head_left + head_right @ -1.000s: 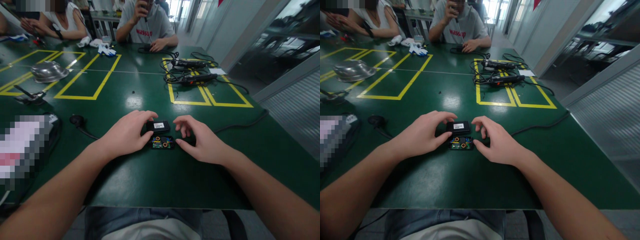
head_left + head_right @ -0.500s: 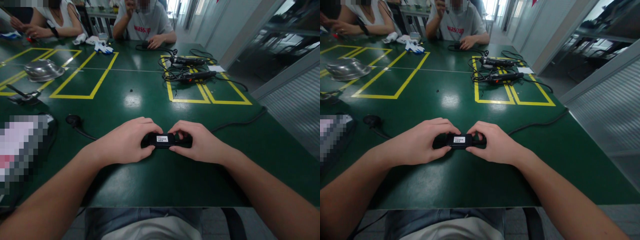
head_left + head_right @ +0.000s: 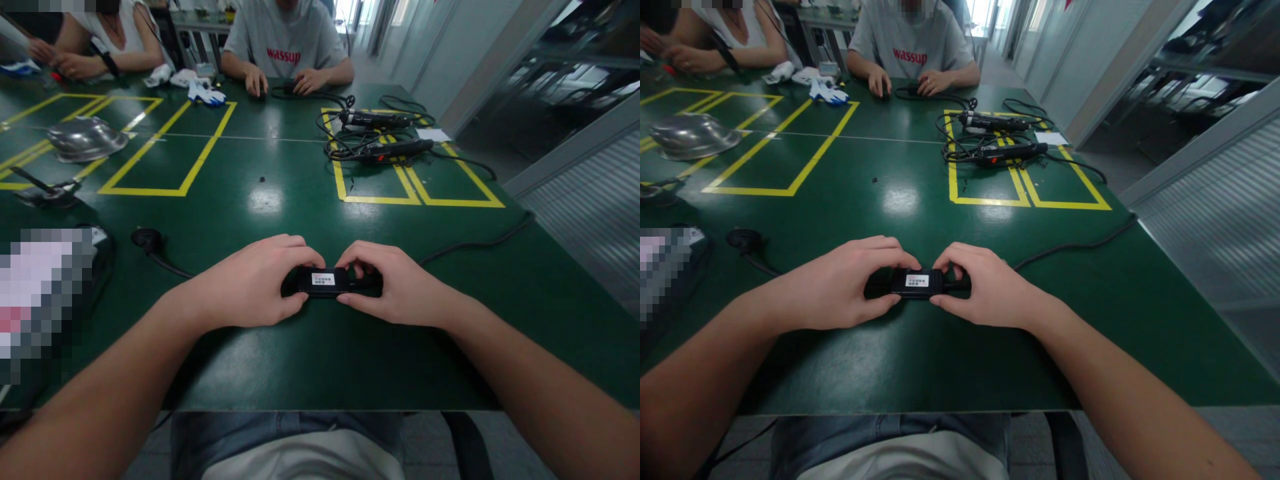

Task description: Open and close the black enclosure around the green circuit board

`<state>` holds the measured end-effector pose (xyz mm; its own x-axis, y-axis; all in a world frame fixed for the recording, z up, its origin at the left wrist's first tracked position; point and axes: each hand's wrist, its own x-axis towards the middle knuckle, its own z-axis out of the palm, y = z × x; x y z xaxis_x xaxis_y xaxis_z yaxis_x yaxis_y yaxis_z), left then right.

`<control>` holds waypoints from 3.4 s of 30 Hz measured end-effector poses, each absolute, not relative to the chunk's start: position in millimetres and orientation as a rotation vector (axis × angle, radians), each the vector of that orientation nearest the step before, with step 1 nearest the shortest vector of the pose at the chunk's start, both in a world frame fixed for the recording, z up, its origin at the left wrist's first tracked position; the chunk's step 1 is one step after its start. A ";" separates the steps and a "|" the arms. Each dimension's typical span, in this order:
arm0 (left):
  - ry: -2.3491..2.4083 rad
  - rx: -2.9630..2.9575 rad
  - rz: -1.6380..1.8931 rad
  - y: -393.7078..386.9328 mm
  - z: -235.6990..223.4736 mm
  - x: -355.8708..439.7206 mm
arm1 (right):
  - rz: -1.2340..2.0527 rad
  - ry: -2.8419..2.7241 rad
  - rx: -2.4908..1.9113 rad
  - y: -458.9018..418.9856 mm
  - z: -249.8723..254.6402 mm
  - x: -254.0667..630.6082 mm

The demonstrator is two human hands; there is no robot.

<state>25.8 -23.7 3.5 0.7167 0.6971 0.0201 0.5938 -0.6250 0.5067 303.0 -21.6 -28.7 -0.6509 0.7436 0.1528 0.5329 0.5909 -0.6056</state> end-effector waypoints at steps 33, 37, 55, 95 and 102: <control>1.314 2.495 0.296 -4.8 -16.7 23.5 | 0.761 -2.411 -1.068 -21.3 -23.3 304.3; 1.236 2.545 0.378 -7.7 -12.7 23.1 | 0.755 -2.449 -1.033 -21.4 -23.2 303.4; 1.086 2.289 0.228 -20.0 12.0 21.5 | 0.729 -2.403 -1.030 -24.4 -20.2 304.0; 0.968 2.445 0.360 -19.0 -3.5 29.5 | 0.666 -2.445 -0.945 -19.0 -29.3 307.7; 1.008 2.422 0.300 -19.8 -1.6 29.0 | 0.699 -2.434 -0.970 -21.9 -28.8 304.0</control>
<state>29.0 -19.8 -1.6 0.7024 0.7117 0.0118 0.6026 -0.6034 0.5223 304.0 -21.9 -28.8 -0.6648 0.7203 0.1983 0.5053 0.6290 -0.5908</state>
